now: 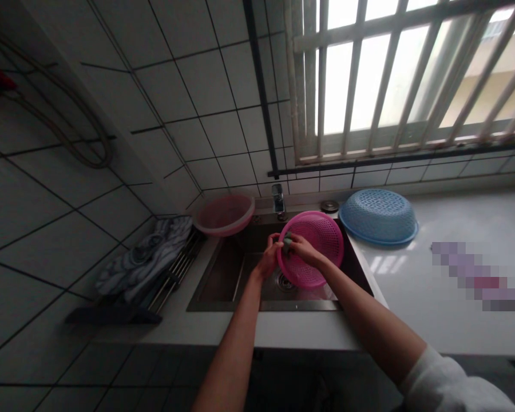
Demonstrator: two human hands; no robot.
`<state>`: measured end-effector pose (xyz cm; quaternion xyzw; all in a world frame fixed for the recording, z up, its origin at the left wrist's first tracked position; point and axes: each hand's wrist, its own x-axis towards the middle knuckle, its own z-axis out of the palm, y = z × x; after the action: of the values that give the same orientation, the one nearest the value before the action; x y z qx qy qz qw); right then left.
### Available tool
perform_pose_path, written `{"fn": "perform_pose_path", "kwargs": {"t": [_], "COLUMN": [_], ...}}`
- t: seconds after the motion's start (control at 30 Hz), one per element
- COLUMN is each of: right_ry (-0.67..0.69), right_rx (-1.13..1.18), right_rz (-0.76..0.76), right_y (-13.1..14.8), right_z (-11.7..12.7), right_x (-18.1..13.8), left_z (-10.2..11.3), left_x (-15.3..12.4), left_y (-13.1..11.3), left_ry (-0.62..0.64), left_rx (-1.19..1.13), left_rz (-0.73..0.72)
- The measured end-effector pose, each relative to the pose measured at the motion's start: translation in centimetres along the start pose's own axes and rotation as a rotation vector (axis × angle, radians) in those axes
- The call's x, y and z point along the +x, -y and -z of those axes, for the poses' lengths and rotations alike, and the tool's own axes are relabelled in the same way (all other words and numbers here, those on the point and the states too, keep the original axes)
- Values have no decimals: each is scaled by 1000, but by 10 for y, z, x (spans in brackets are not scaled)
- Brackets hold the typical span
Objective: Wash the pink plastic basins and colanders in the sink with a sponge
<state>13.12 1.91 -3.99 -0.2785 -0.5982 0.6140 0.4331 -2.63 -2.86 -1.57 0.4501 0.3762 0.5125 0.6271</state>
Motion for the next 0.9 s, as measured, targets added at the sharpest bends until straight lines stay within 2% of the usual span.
{"fn": "perform_pose_path", "kwargs": {"t": [0.07, 0.1, 0.13, 0.2, 0.3, 0.37, 0.43, 0.5, 0.57, 0.67, 0.73, 0.83, 0.87, 0.9], "right_ry": [220, 266, 258, 110, -251, -348, -223, 9, 181, 226, 118, -193, -253, -258], "right_rx": [-38, -51, -57, -47, -20, -22, -42, -64, -71, -85, -88, -70, -64, -66], "right_rz": [-39, -45, -38, 5, 88, 100, 65, 9, -22, 11, 48, 76, 80, 78], "right_y": [-3, -4, -4, -2, 2, 2, 0, -4, -8, -9, -6, 1, 1, 1], "right_z": [-13, -17, -19, -16, 1, 9, 10, 5, -4, -11, -8, 3, 6, 7], "right_x": [-4, -5, -5, -3, 4, 6, 5, 1, -3, -5, -2, 1, 1, 1], "left_z": [3, 4, 4, 1, -5, -5, -2, 4, 9, 11, 8, 1, -1, -2], "left_x": [-2, -2, -2, 0, 3, 4, 4, 2, 1, 0, 2, 5, 5, 6], "left_y": [-1, -1, -1, 0, 2, 3, 5, 6, 7, 5, 5, 5, 5, 5], "left_ry": [-16, -19, -22, -27, -7, 19, 26, 24, 23, -9, -47, -33, -13, 0], "left_rx": [-9, -6, -4, -7, 37, 111, 172, 188, 163, 113, 101, 103, 103, 104], "left_rz": [89, 124, 139, 109, 21, -27, -61, -48, 8, 45, 12, -23, -20, -14]}}
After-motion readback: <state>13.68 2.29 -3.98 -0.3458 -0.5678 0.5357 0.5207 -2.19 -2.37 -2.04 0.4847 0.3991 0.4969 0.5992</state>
